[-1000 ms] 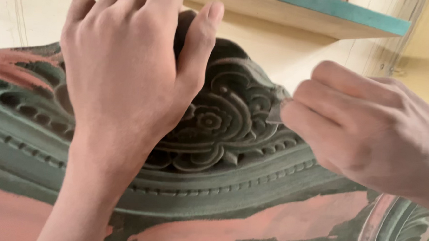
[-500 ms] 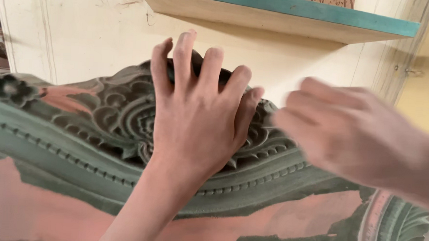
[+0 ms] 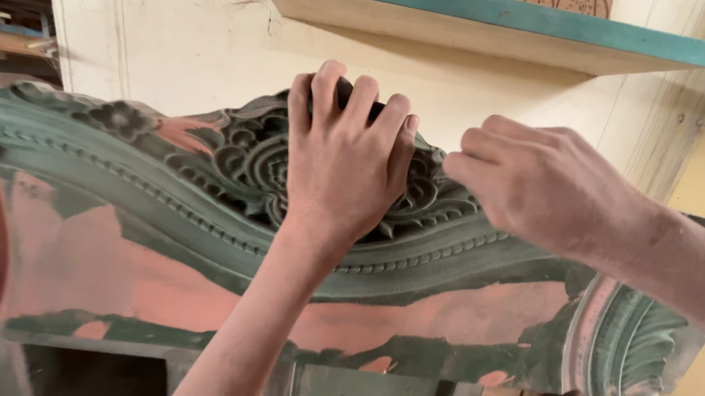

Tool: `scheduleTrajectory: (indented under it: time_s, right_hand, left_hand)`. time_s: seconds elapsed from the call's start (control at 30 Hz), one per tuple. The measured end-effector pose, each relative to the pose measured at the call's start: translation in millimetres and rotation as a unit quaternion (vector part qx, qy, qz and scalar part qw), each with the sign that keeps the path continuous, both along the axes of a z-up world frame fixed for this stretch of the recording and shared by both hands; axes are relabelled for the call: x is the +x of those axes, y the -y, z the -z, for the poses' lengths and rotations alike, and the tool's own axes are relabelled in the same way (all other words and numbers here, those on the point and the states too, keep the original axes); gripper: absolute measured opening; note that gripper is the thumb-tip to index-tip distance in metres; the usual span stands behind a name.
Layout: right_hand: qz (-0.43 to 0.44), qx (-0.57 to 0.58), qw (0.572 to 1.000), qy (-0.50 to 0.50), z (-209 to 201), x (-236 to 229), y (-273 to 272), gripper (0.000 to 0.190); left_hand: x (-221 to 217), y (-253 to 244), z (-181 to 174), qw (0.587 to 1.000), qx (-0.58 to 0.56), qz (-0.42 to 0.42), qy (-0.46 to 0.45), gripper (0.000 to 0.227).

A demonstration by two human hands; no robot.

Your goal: The person uses a small metal scraper to remove old paint from the ornate carved details of a green-painted wooden furniture piece. They work along the edges and recessed floral patterns, occasionally wiping away debris with their fingers.

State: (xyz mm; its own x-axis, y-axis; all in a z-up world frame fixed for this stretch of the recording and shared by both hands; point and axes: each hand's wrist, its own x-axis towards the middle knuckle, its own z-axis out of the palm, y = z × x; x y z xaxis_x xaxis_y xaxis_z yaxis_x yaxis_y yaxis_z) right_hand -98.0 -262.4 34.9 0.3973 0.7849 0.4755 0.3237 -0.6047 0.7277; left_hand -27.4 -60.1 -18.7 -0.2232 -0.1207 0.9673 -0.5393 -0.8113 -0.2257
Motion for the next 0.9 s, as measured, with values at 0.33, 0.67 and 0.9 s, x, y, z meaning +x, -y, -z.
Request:
scheduleTrajectory:
  time_s: [0.33,0.67,0.9]
  right_hand:
    - [0.071,0.04,0.996,0.039,2.5,-7.9,-4.2,0.013]
    - [0.014,0.052,0.997,0.058,12.7,-15.6,-13.1,0.008]
    - [-0.027,0.092,0.995,0.042,6.7,-17.9,-5.8,0.009]
  left_hand:
    - [-2.7,5.2,2.3,1.0,-0.012,0.006,0.002,0.022]
    - [-18.2,-1.4,-3.8,0.999,0.004,0.029,-0.022,0.021]
    - [-32.3,-0.2,-7.1,0.999,0.004,0.001,-0.043,0.018]
